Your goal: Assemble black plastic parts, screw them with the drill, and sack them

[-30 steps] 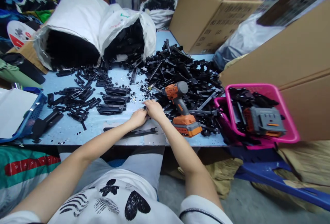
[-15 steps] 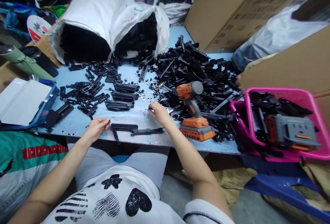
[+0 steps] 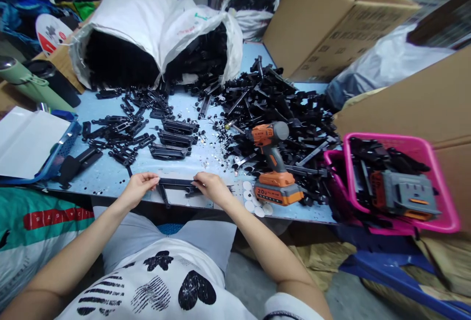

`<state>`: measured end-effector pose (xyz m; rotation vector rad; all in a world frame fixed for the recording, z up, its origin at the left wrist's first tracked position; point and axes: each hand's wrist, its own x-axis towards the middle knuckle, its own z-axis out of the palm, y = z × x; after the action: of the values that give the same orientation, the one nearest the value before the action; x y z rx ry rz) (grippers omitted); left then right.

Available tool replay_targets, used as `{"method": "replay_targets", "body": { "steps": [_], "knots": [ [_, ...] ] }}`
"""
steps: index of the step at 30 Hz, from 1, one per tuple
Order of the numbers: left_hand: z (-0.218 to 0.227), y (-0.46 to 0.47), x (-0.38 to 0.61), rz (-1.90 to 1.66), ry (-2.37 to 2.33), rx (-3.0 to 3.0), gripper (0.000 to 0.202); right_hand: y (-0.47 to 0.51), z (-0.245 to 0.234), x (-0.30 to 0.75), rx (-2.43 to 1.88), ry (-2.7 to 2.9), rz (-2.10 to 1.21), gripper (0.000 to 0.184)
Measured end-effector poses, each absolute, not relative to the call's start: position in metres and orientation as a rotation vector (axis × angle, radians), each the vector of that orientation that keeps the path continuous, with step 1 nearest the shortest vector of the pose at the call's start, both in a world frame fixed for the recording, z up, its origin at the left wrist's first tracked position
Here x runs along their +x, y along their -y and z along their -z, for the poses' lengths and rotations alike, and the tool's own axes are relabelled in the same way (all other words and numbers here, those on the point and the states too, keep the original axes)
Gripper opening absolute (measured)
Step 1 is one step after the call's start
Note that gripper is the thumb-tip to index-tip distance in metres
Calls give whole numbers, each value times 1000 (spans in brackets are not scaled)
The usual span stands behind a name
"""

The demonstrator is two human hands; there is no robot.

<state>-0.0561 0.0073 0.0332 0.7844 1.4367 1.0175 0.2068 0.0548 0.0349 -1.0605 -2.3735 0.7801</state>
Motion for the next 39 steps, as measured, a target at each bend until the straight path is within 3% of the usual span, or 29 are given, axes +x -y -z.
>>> {"method": "replay_targets", "body": {
  "steps": [5,11,18,22,26,30,39],
  "knots": [
    [-34,-11,-60,-947,-1407,766,39,-43,-30,202,-1104,2551,-474,23],
    [-22,-15,-59,-917,-1520,898,43,-37,-19,200,-994,2473,-452,22],
    [-5,-7,-69,-825,-2009,1488,67,-34,-10,210,-952,2337,-440,29],
    [-13,-2,-55,-814,-1840,2069,49,-36,6,223,-889,2387,-430,44],
    [-19,-7,-11,-503,-1344,2555,45,-38,20,231,-894,2456,-362,53],
    [-16,-17,17,-323,-1347,2547,49,-35,25,232,-929,2485,-274,50],
    [-15,-21,20,-267,-1416,2511,36,-53,8,241,-715,2702,-319,49]
  ]
}}
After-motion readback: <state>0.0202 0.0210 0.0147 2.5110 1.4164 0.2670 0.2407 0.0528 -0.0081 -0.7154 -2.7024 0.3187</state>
